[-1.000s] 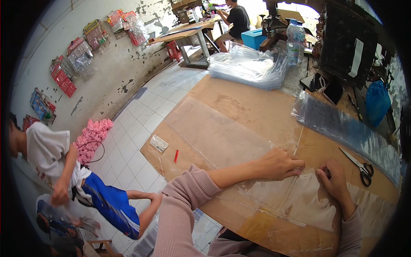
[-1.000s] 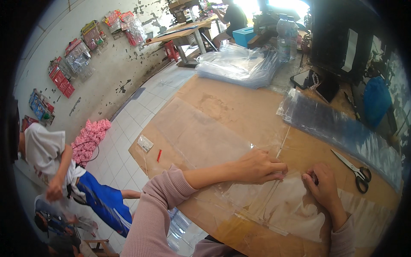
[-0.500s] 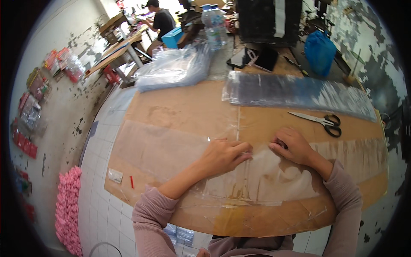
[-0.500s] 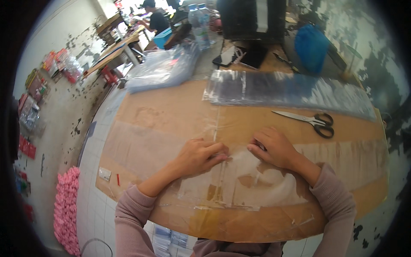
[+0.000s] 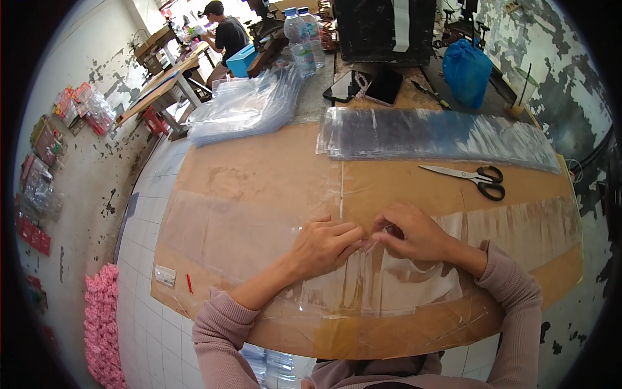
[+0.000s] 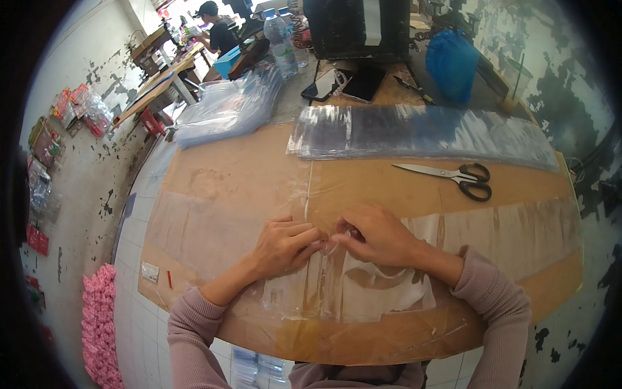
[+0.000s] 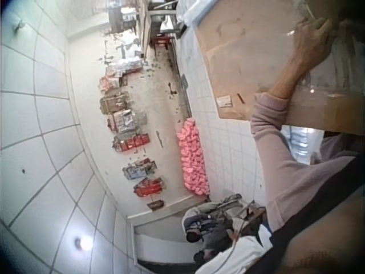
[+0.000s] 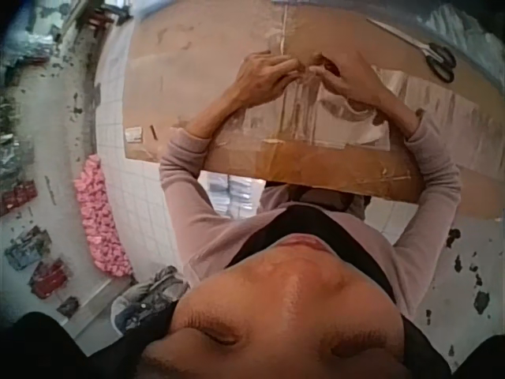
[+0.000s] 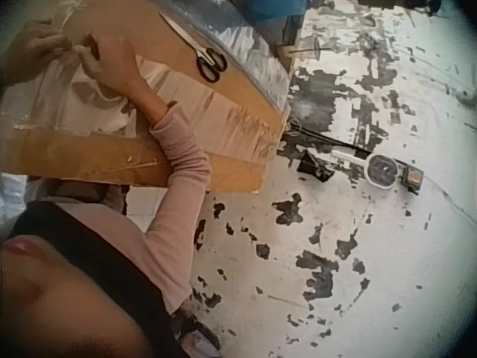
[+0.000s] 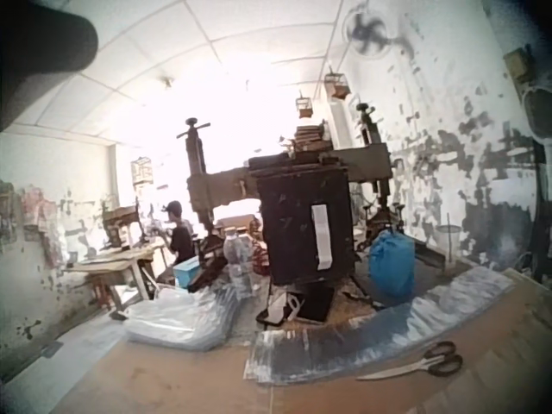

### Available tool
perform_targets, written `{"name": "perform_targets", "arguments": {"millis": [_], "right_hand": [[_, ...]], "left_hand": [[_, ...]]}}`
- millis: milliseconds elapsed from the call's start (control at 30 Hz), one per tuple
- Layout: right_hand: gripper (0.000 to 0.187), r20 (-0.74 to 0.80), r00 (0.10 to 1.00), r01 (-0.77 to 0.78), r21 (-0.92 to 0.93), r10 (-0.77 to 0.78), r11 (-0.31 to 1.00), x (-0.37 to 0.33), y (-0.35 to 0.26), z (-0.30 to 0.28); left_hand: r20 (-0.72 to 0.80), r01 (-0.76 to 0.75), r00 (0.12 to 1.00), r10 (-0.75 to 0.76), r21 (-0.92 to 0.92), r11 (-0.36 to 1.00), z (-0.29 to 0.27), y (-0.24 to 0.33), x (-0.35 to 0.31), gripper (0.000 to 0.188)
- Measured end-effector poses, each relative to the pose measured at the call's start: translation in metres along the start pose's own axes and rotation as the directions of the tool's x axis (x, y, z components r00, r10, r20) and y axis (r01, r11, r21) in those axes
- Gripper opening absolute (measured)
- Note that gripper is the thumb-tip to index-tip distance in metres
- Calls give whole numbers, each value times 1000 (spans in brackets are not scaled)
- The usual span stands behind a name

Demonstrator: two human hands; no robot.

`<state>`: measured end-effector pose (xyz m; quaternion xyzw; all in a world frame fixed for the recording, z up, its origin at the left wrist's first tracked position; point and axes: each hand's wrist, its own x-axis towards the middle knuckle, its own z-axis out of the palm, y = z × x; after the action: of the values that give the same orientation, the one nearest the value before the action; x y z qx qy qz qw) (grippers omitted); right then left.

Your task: The person cuts sections of transparent plastic film with shears, folds the edges of the cut pieces, and stacks the prepared items on a workbench.

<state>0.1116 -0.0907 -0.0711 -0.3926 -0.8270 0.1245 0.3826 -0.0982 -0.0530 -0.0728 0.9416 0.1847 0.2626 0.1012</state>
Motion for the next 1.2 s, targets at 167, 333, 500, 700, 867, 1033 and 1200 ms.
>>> {"name": "perform_targets", "arguments": {"millis": [167,333,500,700,867,1033,1200], "right_hand": [[23,104,891,-448,354,441,821,-2,12,-7],[26,-233,872,-340,345,431,875,5,12,-16],[31,-618,615,-467,214,490,858,10,41,-99],[32,-804,493,-534,22,332,845,28,58,-134],[31,-896,296,-597,97,332,796,34,116,-186],[31,-907,404,-549,-137,118,825,37,113,-171],[33,-879,429,-453,-11,208,891,54,83,-150]], "left_hand": [[-179,-93,981,77,-81,992,0,10,4,12],[-311,-34,950,-36,-217,976,-9,40,3,20],[-454,-73,891,-22,-190,979,-35,72,-31,21],[-228,90,954,-195,-403,911,-46,109,-59,18],[-136,61,982,-133,-441,896,-48,126,-82,28],[-158,403,845,-511,-441,802,-78,119,-134,24],[11,547,836,-549,-112,830,-101,62,-51,13]]}}
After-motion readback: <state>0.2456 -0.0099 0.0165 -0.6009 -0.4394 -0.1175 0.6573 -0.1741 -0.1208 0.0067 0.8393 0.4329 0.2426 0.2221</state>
